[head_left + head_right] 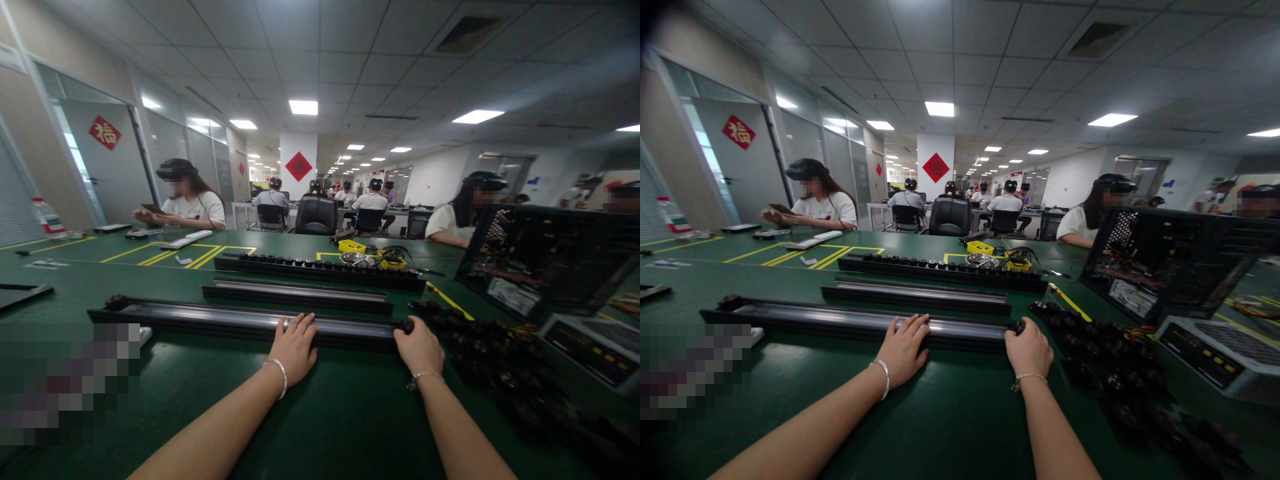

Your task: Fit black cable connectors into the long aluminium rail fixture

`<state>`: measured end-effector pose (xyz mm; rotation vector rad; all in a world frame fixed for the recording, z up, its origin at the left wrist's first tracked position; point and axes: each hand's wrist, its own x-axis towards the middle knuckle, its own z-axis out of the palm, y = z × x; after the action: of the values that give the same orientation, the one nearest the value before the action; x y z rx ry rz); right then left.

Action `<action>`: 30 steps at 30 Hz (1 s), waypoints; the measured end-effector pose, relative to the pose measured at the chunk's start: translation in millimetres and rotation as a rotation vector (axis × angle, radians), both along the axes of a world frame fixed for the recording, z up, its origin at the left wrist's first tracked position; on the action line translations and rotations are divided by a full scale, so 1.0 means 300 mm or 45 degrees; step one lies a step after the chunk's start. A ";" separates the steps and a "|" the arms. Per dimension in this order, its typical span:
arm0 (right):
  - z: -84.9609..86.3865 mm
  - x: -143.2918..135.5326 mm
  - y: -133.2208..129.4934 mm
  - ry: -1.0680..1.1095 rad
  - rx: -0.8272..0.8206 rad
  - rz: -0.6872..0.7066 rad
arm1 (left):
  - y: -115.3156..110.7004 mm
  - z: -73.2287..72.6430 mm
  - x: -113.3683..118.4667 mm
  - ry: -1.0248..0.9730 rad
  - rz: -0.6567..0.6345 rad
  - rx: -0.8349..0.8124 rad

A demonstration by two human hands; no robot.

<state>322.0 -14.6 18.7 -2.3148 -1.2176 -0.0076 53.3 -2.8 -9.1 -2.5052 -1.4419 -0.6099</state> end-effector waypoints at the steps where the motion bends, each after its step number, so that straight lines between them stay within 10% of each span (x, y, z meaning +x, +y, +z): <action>1: 0.001 0.001 -0.001 0.003 -0.004 -0.001 | 0.000 -0.001 0.000 -0.002 0.001 0.003; 30: -0.006 0.049 0.000 0.110 0.032 -0.039 | 0.001 0.000 -0.002 -0.021 -0.001 -0.009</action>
<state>336.7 -14.7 17.1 -2.2873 -1.1335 0.0649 52.8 -2.5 -9.0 -2.5119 -1.4517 -0.6281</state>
